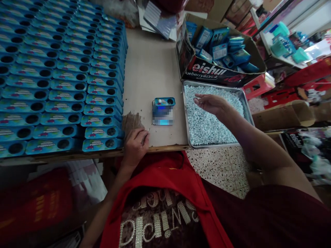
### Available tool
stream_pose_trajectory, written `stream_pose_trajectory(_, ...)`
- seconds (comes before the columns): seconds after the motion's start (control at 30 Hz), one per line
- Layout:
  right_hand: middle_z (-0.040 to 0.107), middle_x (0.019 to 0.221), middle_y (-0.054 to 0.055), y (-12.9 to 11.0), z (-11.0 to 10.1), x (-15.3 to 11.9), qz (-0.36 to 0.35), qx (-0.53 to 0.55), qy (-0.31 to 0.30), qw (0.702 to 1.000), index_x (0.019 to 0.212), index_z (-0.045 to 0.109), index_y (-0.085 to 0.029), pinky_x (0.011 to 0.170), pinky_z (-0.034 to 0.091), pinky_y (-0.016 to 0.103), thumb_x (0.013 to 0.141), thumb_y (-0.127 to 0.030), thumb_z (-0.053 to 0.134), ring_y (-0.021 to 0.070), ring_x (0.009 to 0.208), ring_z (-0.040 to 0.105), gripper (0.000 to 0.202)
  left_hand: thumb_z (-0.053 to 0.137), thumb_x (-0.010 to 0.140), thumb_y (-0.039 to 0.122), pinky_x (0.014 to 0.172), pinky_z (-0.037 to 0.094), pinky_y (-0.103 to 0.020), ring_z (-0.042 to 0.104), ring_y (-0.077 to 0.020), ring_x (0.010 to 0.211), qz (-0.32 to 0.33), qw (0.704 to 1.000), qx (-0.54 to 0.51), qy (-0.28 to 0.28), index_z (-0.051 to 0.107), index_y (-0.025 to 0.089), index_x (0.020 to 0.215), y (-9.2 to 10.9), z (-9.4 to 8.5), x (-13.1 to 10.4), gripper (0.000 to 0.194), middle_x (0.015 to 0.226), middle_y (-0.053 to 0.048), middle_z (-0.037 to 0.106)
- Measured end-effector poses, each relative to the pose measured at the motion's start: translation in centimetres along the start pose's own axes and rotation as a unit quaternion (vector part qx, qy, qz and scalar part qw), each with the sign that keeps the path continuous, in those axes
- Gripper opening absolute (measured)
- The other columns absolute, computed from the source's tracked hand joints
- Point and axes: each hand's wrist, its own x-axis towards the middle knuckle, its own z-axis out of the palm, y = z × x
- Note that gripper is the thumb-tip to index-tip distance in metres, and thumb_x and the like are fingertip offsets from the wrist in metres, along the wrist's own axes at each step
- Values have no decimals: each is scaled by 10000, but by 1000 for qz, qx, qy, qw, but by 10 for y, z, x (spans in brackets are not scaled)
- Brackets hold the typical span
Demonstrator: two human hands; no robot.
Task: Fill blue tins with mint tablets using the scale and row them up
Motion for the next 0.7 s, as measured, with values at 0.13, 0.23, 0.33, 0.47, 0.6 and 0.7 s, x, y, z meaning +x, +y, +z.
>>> stream_pose_trajectory(0.13,776,1040,112,9,3,-9,22,25,-32,999,938,791,-160,850,732,213,795,74,795,159,921,771,275,686,1119,242,1043,620,-445,786,-300,1105,-19,1000,3,-12,829,230,1077,1,-1,1,149,1173,-128,839)
stream_pose_trajectory(0.23,783,948,109,-5,18,-15,-4,-36,-101,994,924,806,-150,720,698,209,913,-51,895,145,795,735,134,681,1114,248,1032,628,-446,792,-295,1099,-24,1000,14,-12,825,232,1065,1,-1,1,153,1162,-124,838)
stream_pose_trajectory(0.33,767,850,77,-27,38,-21,-12,-92,-158,983,901,800,-149,548,579,157,977,-140,930,90,638,633,150,677,1117,254,1027,632,-439,799,-287,1094,-21,1000,18,-5,822,233,1066,0,0,0,156,1158,-118,839)
stream_pose_trajectory(0.47,757,827,65,-47,64,-29,1,-122,-172,977,836,775,-132,476,462,99,1106,-203,827,49,603,591,284,668,1125,242,1009,629,-433,798,-285,1070,-7,1000,23,4,818,232,1069,-1,1,0,160,1147,-117,844)
stream_pose_trajectory(0.6,804,903,67,-48,74,-34,-12,-118,-202,972,902,816,-147,683,641,151,988,-50,871,122,828,765,141,663,1129,227,992,625,-421,794,-284,1057,6,1000,16,12,816,227,1064,0,0,1,167,1123,-118,843)
stream_pose_trajectory(0.7,822,949,57,-46,71,-35,-29,-140,-211,967,950,838,-167,799,716,253,872,1,935,189,940,826,209,654,1131,227,1008,622,-420,791,-284,1068,6,1000,4,12,821,225,1070,0,0,1,177,1135,-121,841)
